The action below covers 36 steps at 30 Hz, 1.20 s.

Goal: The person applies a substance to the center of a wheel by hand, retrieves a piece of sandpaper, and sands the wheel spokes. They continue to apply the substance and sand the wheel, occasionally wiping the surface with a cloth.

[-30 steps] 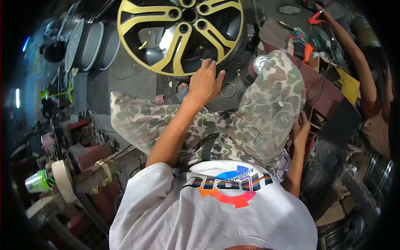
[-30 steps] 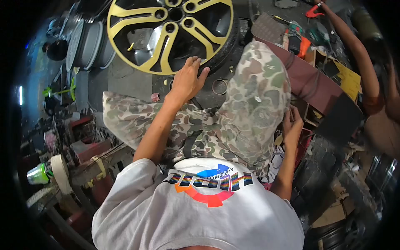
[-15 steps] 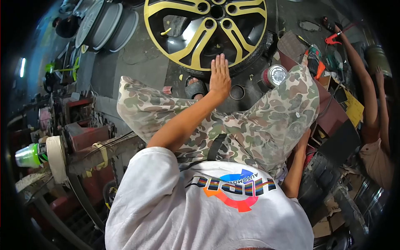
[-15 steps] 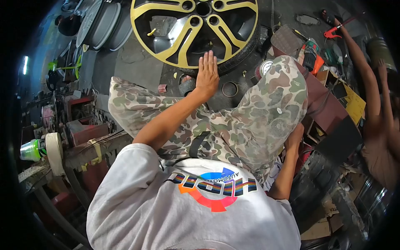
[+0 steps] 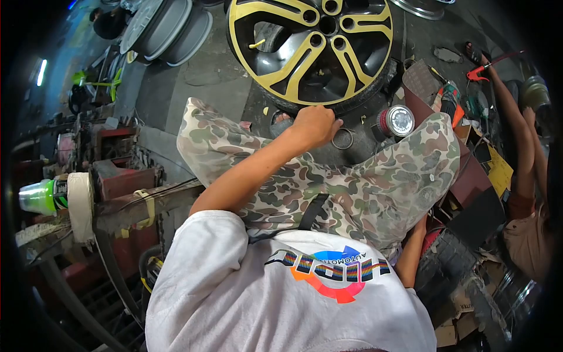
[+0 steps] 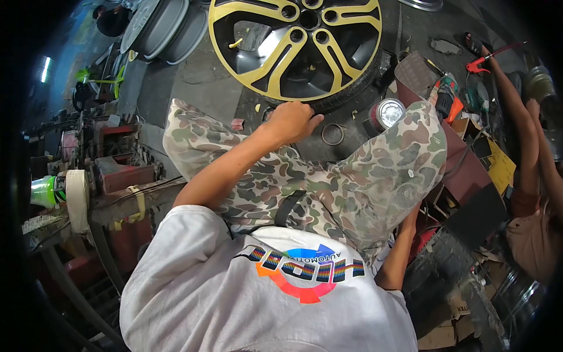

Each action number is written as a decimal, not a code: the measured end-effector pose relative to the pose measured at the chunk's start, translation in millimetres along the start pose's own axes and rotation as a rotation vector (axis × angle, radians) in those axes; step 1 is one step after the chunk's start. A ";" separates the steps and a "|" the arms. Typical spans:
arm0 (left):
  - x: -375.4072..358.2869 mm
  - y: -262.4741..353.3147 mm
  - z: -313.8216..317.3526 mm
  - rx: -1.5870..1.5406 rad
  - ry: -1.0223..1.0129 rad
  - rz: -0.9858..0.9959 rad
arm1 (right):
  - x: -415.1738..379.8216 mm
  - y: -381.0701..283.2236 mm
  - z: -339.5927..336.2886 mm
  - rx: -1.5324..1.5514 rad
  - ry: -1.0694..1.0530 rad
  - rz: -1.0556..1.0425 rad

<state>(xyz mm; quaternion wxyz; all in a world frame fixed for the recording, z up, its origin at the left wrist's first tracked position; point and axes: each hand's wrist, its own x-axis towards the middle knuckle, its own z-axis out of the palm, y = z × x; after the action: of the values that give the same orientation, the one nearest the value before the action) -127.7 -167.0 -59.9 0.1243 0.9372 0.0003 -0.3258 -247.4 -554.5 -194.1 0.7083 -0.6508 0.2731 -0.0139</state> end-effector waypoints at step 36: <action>-73.8 -28.3 -87.0 -0.067 0.270 0.873 | 14.2 -129.9 271.0 -0.552 -0.623 -0.463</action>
<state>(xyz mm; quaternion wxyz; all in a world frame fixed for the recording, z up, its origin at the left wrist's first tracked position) -135.1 -113.4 44.4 0.2791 0.8792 -0.3678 -0.1178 -82.0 -331.9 -77.6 0.5355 -0.8315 -0.1112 0.0973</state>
